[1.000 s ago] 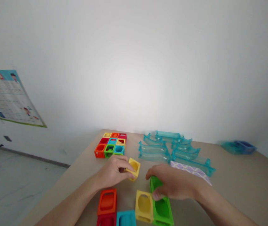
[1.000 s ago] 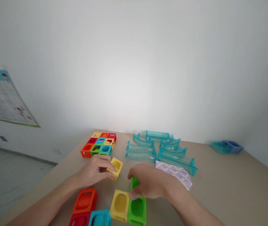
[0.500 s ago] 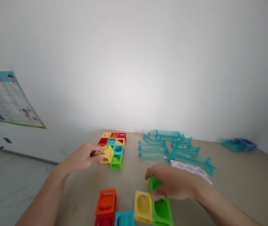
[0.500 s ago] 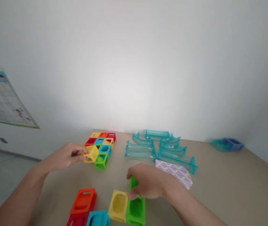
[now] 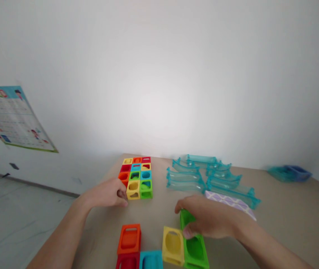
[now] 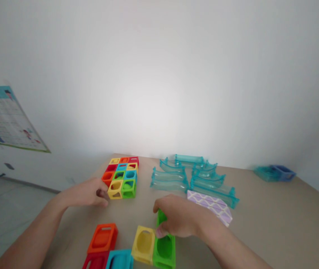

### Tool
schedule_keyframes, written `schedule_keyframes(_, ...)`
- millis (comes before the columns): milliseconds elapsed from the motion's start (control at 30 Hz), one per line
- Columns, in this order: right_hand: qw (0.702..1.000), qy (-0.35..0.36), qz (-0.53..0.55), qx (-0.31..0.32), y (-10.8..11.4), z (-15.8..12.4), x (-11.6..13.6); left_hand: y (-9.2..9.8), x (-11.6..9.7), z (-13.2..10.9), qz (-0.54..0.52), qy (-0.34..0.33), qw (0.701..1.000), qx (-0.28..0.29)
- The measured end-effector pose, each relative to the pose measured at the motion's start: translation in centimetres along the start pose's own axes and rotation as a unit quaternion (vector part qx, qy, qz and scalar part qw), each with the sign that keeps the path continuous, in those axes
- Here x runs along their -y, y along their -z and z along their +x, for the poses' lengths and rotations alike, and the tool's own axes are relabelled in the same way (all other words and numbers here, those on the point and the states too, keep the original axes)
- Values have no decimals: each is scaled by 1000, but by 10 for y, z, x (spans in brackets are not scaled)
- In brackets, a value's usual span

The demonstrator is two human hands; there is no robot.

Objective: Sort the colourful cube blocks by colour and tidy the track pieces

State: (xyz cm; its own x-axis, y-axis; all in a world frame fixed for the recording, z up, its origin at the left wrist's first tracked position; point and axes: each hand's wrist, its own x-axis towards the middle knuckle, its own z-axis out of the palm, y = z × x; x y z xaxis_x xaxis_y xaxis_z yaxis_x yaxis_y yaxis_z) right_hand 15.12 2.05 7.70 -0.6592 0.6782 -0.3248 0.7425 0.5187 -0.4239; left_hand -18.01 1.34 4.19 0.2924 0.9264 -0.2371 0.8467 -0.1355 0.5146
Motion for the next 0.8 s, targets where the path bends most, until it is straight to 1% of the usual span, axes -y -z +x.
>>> schedule_keyframes(33, 1000, 1, 0, -1, 0, 0, -1, 0, -1, 1, 9, -2, 1000, -9)
schedule_keyframes(67, 1000, 2, 0, -2, -1, 0, -1, 0, -1, 3, 24, -5, 999, -31)
schedule_keyframes(200, 1000, 5, -2, 2, 0, -1, 1, 1, -2, 11, 78, 17, 985, -155)
schedule_keyframes(267, 1000, 2, -4, 4, 1, -2, 3, 2, -4, 11, 89, 20, 974, -206)
schedule_keyframes(300, 1000, -1, -5, 4, 2, -2, 4, 3, -6, 10, 81, 13, 973, -218)
schedule_keyframes(333, 1000, -4, -7, 4, 2, -2, 5, 3, -10, 7, 58, -3, 975, -216)
schedule_keyframes(367, 1000, -6, -9, 3, 2, -2, 6, 3, -14, 4, 21, -26, 981, -191)
schedule_keyframes(400, 1000, -9, -12, 4, 2, -1, 6, 2, -19, 0, -22, -55, 988, -142)
schedule_keyframes(433, 1000, -11, -14, 4, 1, -1, 5, 1, -25, -4, -63, -84, 992, -71)
schedule_keyframes(467, 1000, -15, -16, 4, 1, -1, 5, 0, -30, -7, -89, -113, 989, 13)
schedule_keyframes(533, 1000, -16, -23, 0, 0, -3, 5, -5, -37, -10, -99, -160, 969, 161)
schedule_keyframes(567, 999, -12, -32, -6, 0, -5, 6, -8, -38, -10, -95, -172, 958, 210)
schedule_keyframes(600, 999, 1, -48, -20, -1, -7, 9, -11, -38, -9, -93, -173, 950, 242)
schedule_keyframes(633, 997, 24, -67, -40, -2, -9, 13, -14, -37, -7, -89, -165, 948, 255)
schedule_keyframes(667, 992, 59, -86, -63, -4, -10, 18, -16, -36, -5, -85, -156, 950, 256)
schedule_keyframes(733, 975, 159, -114, -104, -14, -10, 30, -19, -33, -1, -68, -142, 960, 232)
schedule_keyframes(800, 947, 271, -129, -116, -32, -2, 42, -19, -31, 1, -47, -138, 970, 195)
